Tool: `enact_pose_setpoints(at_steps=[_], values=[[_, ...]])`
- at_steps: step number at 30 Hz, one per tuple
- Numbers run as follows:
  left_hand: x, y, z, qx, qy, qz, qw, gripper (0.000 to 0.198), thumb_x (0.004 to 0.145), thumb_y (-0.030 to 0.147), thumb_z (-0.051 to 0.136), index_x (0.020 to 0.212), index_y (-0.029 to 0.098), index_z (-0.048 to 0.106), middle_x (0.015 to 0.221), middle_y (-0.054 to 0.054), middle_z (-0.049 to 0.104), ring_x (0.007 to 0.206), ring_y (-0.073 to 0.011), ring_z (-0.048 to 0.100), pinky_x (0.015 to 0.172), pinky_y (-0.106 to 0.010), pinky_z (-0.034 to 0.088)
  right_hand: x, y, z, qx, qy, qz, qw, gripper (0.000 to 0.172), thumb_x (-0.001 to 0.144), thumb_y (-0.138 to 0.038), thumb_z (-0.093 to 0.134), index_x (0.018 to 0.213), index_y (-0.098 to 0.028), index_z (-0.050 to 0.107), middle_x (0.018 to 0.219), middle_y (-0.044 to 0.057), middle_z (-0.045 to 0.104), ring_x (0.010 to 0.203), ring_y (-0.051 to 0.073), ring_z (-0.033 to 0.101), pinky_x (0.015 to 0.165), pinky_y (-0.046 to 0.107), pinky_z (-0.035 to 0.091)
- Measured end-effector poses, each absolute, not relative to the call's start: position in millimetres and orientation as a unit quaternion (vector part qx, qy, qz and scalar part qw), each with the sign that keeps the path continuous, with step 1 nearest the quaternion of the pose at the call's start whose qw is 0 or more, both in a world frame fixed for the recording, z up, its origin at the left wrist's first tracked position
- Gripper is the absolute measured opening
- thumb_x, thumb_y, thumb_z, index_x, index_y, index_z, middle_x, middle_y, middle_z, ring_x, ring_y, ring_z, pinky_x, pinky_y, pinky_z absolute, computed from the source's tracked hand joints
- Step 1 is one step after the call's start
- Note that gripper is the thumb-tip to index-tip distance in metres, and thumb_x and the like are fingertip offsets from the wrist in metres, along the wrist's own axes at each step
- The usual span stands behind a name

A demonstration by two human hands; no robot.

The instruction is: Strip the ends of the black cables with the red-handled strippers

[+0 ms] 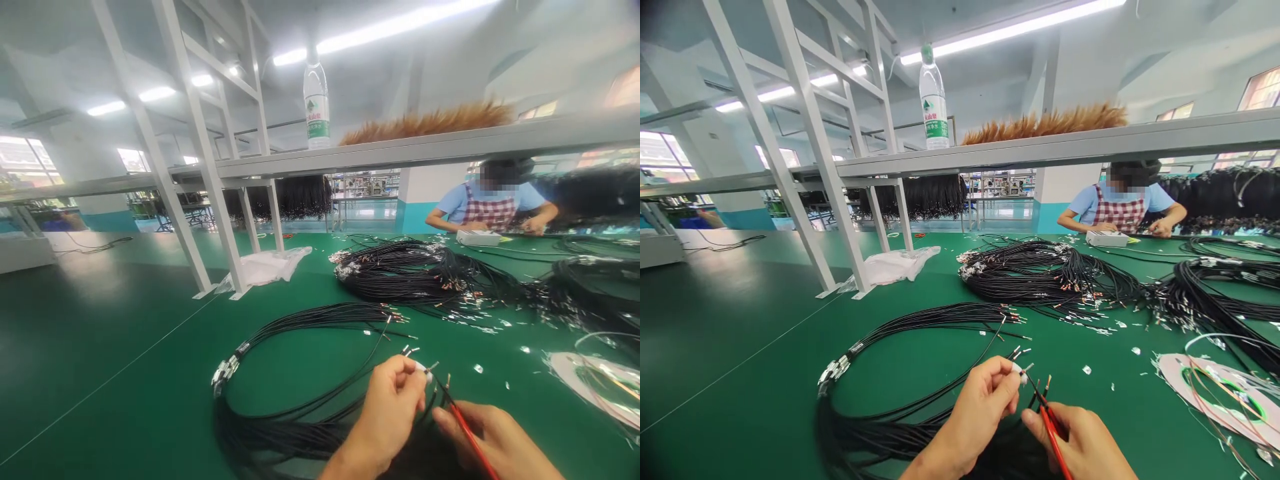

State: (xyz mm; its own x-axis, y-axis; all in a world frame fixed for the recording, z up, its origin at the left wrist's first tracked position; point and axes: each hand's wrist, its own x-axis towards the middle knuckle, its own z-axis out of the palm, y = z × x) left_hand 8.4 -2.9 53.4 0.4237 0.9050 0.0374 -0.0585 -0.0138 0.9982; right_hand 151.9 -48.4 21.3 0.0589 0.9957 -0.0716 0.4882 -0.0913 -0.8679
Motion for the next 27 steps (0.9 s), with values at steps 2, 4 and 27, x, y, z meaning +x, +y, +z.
enact_pose_setpoints(at_steps=[2, 4, 27], values=[[9.1, -3.3, 53.0, 0.602, 0.36, 0.403, 0.588, 0.02, 0.082, 0.033, 0.051, 0.077, 0.013, 0.054, 0.057, 0.004, 0.046, 0.053, -0.0082, 0.039, 0.054, -0.022, 0.029, 153.5, -47.3, 21.4, -0.635, -0.584, 0.377, 0.337, 0.048, 0.069, -0.065, 0.056, 0.052, -0.021, 0.045, 0.044, -0.002, 0.046, 0.046, 0.014, 0.039, 0.045, 0.025, 0.027], [9.5, -3.8, 53.4, 0.614, 0.362, 0.404, 0.572, 0.018, 0.082, 0.03, 0.05, 0.078, 0.013, 0.055, 0.058, 0.003, 0.046, 0.055, -0.009, 0.041, 0.055, -0.023, 0.032, 154.9, -46.1, 20.7, -0.632, -0.58, 0.38, 0.346, 0.048, 0.068, -0.064, 0.057, 0.051, -0.021, 0.044, 0.043, -0.002, 0.046, 0.045, 0.014, 0.039, 0.044, 0.024, 0.027], [6.8, -6.8, 55.9, 0.688, 0.366, 0.392, 0.488, 0.022, 0.086, 0.026, 0.044, 0.07, 0.016, 0.055, 0.056, 0.004, 0.045, 0.053, -0.0086, 0.038, 0.053, -0.022, 0.028, 164.0, -42.0, 10.3, -0.629, -0.606, 0.367, 0.319, 0.046, 0.075, -0.062, 0.051, 0.055, -0.02, 0.046, 0.048, -0.003, 0.045, 0.047, 0.014, 0.042, 0.045, 0.023, 0.027]])
